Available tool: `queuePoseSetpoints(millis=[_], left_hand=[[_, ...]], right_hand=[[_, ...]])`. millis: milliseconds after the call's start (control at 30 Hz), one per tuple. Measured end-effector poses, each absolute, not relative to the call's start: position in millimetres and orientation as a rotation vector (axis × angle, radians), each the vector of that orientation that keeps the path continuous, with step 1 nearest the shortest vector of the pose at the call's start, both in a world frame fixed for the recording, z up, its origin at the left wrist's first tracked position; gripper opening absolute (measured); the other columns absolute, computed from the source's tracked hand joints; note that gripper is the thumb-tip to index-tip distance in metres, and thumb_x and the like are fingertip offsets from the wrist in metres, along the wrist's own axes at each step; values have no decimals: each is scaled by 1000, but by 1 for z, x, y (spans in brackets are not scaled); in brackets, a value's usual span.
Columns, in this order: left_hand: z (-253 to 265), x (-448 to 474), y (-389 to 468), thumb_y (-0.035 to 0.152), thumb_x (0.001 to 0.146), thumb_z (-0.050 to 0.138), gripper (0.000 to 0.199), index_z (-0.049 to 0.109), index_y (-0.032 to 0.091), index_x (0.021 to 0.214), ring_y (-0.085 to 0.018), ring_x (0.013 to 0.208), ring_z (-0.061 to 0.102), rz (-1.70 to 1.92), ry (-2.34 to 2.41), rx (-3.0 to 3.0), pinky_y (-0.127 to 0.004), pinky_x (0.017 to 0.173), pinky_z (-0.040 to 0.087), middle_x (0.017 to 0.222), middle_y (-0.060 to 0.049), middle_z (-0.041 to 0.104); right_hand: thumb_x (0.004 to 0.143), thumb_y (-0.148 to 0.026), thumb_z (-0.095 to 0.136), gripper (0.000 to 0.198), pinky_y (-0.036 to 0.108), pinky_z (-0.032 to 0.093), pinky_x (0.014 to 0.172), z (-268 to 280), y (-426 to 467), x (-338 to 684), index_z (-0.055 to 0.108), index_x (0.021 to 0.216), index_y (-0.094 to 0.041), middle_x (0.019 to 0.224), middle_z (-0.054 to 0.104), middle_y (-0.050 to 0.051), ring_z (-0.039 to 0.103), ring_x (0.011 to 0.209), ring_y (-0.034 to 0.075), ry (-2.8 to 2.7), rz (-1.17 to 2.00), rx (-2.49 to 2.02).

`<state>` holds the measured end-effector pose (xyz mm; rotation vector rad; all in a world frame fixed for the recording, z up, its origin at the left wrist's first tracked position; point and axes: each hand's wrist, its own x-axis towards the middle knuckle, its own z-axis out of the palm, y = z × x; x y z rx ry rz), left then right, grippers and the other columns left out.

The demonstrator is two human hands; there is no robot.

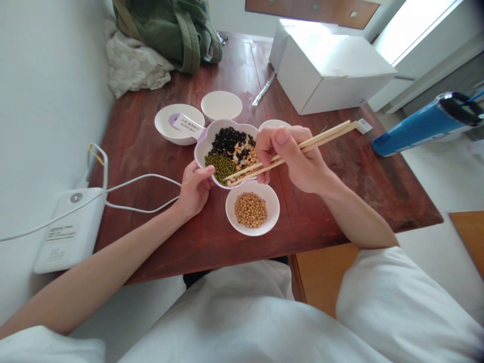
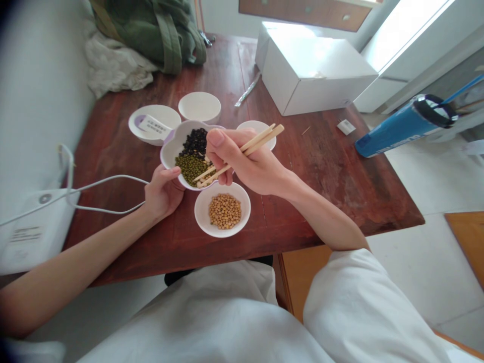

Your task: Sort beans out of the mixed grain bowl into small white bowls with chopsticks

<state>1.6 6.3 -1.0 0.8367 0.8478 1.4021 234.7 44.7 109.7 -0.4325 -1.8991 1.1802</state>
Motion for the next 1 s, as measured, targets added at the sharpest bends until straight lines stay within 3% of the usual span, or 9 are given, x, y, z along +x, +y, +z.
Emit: queuePoseSetpoints(millis=[233,467,1000], left_hand=[[-2,2,6,39,83,90,38,81,19,114,-40,122,84,1404,842,841,-51,101,73,113,-10,88],[-1,3,7,40,82,90,37,80,18,110,-40,125,83,1416,850,857,-51,104,72,110,-10,88],[-3,2,6,41,84,89,42,80,19,119,-41,123,83,1404,847,859,-52,101,73,113,-11,88]], right_hand=[[114,-76,52,67,18,53,48,110,44,233,58,75,-21,64,62,-3,68,53,9,-1886,1188,-476],[118,-66,51,63,18,52,49,109,45,235,60,77,-20,65,63,-3,70,54,9,-1899,1151,-403],[111,-81,50,71,20,50,48,112,40,233,56,72,-22,62,56,-4,67,53,10,-1865,1138,-532]])
